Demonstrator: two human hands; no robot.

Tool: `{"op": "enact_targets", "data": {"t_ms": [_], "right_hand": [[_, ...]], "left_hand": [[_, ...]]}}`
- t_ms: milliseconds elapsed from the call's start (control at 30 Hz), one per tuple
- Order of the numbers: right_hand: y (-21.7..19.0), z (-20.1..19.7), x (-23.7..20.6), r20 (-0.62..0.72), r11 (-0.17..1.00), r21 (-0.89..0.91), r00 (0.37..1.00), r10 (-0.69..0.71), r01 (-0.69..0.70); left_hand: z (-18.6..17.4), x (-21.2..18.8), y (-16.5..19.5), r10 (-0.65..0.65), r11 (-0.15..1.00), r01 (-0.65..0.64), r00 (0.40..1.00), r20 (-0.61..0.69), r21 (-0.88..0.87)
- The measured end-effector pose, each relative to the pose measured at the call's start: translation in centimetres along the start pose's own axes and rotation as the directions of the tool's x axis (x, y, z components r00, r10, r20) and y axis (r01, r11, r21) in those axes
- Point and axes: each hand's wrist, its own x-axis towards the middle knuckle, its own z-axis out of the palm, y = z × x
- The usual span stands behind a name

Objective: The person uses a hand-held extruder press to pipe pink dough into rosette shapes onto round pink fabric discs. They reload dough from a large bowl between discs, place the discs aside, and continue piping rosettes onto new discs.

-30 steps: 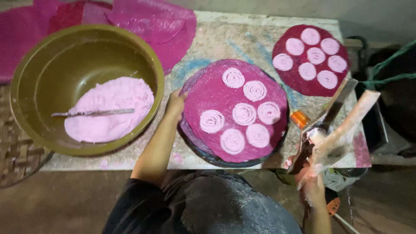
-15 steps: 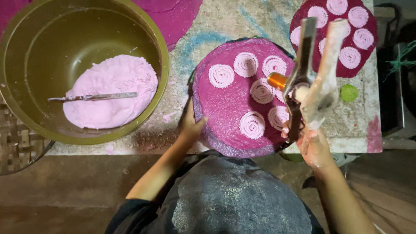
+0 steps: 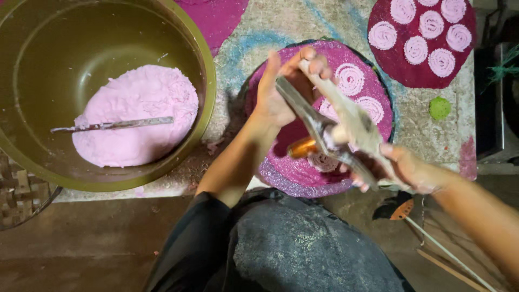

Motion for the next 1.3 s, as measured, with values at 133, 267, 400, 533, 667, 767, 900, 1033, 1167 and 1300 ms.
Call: {"op": "enact_targets", "data": {"t_ms": [133,267,400,533,667,767,900,1033,1167,1300], "right_hand": [[-2.2,-2.2,1.1,-0.208,0.948,-0.317,0.973,-0.097,0.026],[-3.1,-1.3,3.7,-0.298,0.867,-0.497,0.928,-0.223,0.049],[-3.7,0.8,4.0,-0.202,0.902,-0.408,0.95,-0.239,0.14],[-6.0,0.5,1.7,-0.308,0.83,-0.557,0.934,-0.18,-0.024],[-7.7,0.9,1.6,-0.319,0.69,-0.724,0.894,-0.314,-0.016],[-7.6,2.4,2.2,-0.255,0.786,-0.606,0.906,-0.339,0.124],[-6.9,2.7,0.2,-0.212,0.864,-0.496,0.952,-0.22,0.089],[-5.4,0.9,-2.7,-0.209,0.802,-0.587,0.936,-0.283,0.111],[-1.5,-0.8,-0.9,-0.247,0.884,-0.431,0.919,-0.306,0.179],[2.2,-2.4,1.6,-0.338,0.889,-0.366,0.851,-0.402,0.275]], "left_hand": [[-3.4,2.2,-0.2,0.13,0.99,-0.136,0.972,-0.194,-0.021],[-5.7,2.1,1.4,0.19,0.981,-0.193,0.961,-0.201,0.008],[-6.5,1.0,1.6,0.188,0.981,-0.192,0.957,-0.222,0.003],[-6.2,1.9,0.4,0.162,0.976,-0.195,0.949,-0.27,-0.098],[-4.7,3.9,1.8,0.213,0.974,-0.222,0.963,-0.163,-0.038],[-2.5,3.9,3.9,0.209,0.978,-0.21,0.97,-0.12,0.005],[-1.1,2.1,3.3,0.205,0.977,-0.172,0.92,-0.335,0.126],[-3.3,-1.1,1.4,0.047,0.915,0.256,0.699,-0.714,0.311],[-4.8,-6.6,-1.7,-0.097,0.523,0.56,0.788,-0.608,0.643],[-3.6,-10.0,-2.9,0.037,0.168,0.569,0.812,-0.582,0.805]]}}
